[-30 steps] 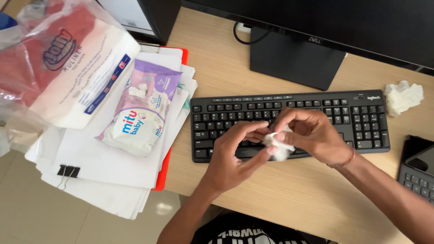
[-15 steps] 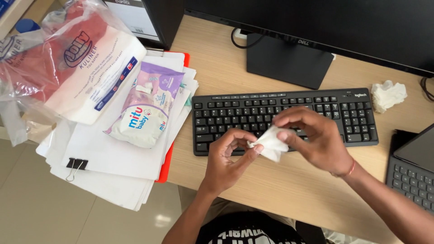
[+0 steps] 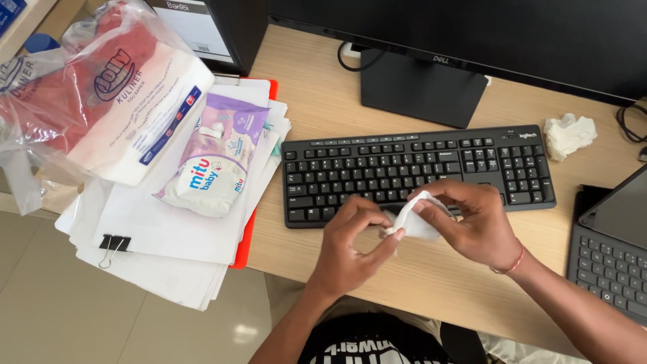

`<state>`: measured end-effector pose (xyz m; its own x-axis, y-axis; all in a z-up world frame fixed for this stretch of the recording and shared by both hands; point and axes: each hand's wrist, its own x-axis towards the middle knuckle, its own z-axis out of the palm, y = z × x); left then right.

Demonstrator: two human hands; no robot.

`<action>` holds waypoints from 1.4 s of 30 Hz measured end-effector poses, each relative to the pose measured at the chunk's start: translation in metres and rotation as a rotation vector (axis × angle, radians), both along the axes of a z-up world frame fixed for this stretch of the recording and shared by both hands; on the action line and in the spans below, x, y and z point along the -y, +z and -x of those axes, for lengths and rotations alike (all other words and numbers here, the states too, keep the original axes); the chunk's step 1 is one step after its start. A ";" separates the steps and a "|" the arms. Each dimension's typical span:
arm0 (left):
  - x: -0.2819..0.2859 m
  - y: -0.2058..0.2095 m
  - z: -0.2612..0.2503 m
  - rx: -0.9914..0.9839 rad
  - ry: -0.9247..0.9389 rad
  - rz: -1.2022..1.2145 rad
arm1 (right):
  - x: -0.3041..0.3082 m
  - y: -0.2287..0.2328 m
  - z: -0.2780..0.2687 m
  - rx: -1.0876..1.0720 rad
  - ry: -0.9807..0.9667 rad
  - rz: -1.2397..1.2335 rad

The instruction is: Cleaning a computer keyboard using a wet wipe.

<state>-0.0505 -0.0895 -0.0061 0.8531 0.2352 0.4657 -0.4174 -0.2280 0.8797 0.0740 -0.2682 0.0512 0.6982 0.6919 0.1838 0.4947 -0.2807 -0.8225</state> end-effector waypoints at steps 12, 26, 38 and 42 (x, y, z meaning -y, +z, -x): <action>0.027 -0.041 -0.003 -0.268 -0.223 0.660 | 0.013 -0.013 0.038 0.885 0.221 -0.043; 0.029 -0.034 0.002 -0.292 -0.237 0.813 | -0.003 -0.016 0.029 0.440 0.107 -0.046; -0.085 0.035 -0.096 -0.183 0.003 -0.340 | -0.029 -0.010 -0.051 0.347 0.074 0.127; -0.100 0.025 -0.120 -0.314 0.219 -0.663 | -0.046 -0.009 -0.055 0.335 0.064 0.213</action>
